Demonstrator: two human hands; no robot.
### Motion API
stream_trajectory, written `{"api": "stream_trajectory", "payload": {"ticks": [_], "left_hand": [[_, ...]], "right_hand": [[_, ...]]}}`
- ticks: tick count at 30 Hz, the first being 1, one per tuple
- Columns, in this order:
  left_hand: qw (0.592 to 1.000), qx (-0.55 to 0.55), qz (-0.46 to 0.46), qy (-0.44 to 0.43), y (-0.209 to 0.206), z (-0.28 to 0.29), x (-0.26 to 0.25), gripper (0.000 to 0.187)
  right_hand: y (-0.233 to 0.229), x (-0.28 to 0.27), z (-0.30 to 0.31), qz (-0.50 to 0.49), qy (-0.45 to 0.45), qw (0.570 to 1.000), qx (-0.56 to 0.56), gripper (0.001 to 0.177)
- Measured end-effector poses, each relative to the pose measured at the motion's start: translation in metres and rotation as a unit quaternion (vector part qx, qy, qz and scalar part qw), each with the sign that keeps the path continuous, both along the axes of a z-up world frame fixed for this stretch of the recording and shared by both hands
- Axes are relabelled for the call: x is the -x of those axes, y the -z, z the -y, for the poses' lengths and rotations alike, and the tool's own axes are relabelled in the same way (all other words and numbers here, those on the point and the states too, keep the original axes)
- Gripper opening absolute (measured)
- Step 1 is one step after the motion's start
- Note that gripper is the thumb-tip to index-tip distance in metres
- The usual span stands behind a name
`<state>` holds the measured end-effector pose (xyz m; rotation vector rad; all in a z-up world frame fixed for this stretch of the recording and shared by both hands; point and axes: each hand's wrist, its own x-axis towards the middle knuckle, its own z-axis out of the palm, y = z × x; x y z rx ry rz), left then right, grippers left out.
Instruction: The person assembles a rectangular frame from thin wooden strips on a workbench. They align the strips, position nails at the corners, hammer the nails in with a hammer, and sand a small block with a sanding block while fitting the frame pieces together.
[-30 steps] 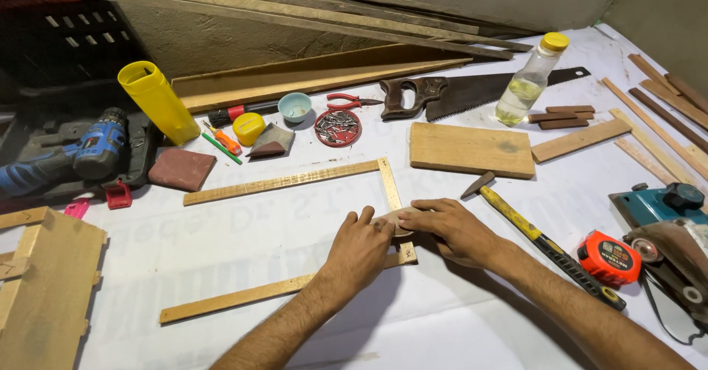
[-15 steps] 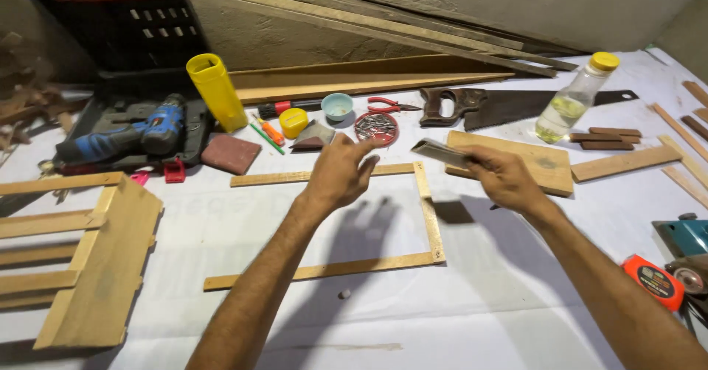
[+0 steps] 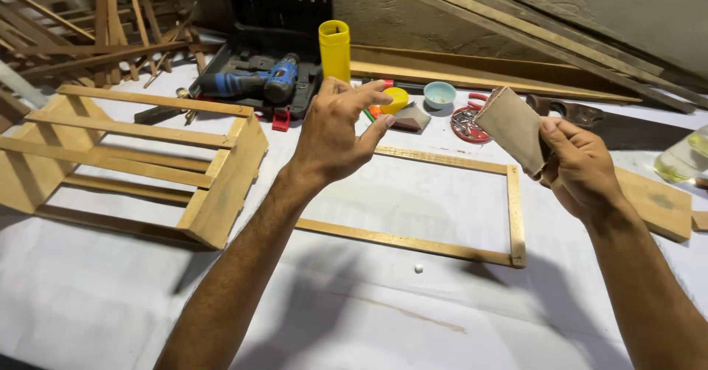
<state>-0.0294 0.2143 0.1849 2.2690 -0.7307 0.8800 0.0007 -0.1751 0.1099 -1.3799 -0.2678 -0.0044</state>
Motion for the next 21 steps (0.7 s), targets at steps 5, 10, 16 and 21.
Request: {"api": "stream_trajectory", "payload": {"ticks": [5,10,16,21], "left_hand": [[0.999,-0.031,0.003,-0.008,0.006,-0.034,0.004,0.026],[0.999,-0.049,-0.019,-0.012,0.028,-0.049,-0.007,0.025],[0.999,-0.037,-0.006,0.024,0.041,-0.03,-0.014,0.025],[0.997,-0.045,-0.018,0.053,0.042,0.005,-0.017,0.023]], "right_hand": [[-0.006,-0.001,-0.043,0.014,-0.016,1.0,0.016,0.03],[-0.003,-0.004,-0.053,-0.002,-0.005,1.0,0.029,0.031],[0.006,0.006,-0.032,0.0,0.042,0.995,0.086,0.033],[0.001,0.031,-0.016,-0.008,0.039,0.993,0.109,0.032]]}}
